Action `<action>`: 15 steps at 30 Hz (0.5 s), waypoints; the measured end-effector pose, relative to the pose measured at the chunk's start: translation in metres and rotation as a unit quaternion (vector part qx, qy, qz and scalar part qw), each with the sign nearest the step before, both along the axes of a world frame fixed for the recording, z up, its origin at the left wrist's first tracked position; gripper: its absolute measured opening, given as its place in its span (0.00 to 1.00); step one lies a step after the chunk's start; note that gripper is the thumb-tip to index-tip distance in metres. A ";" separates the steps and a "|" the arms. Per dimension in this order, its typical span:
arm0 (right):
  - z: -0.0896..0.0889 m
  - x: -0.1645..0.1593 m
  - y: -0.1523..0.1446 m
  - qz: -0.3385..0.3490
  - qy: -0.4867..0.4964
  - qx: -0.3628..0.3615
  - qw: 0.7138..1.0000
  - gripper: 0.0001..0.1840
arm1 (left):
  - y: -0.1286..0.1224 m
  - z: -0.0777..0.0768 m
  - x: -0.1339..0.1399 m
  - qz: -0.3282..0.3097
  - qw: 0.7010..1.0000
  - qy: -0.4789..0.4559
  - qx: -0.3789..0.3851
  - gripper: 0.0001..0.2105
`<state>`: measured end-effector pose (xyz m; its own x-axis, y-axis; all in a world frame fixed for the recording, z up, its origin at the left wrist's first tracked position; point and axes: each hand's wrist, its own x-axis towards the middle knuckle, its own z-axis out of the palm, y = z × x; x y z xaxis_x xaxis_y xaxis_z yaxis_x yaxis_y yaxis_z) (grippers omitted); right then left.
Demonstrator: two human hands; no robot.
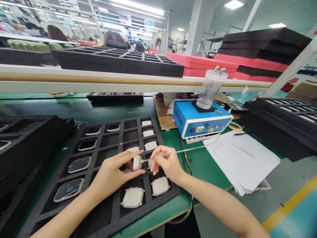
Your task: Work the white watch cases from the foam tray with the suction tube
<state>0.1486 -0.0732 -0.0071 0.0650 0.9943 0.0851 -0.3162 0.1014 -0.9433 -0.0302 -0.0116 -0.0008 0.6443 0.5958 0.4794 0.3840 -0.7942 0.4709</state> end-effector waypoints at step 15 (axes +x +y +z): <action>0.001 0.000 0.000 -0.004 -0.001 -0.003 1.000 0.04 | 0.000 -0.001 -0.001 0.000 1.000 0.000 0.011 0.22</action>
<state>0.1483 -0.0730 -0.0065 0.0725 0.9943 0.0787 -0.3132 0.0976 -0.9446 -0.0312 -0.0121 -0.0014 0.6443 0.5851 0.4925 0.3844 -0.8045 0.4528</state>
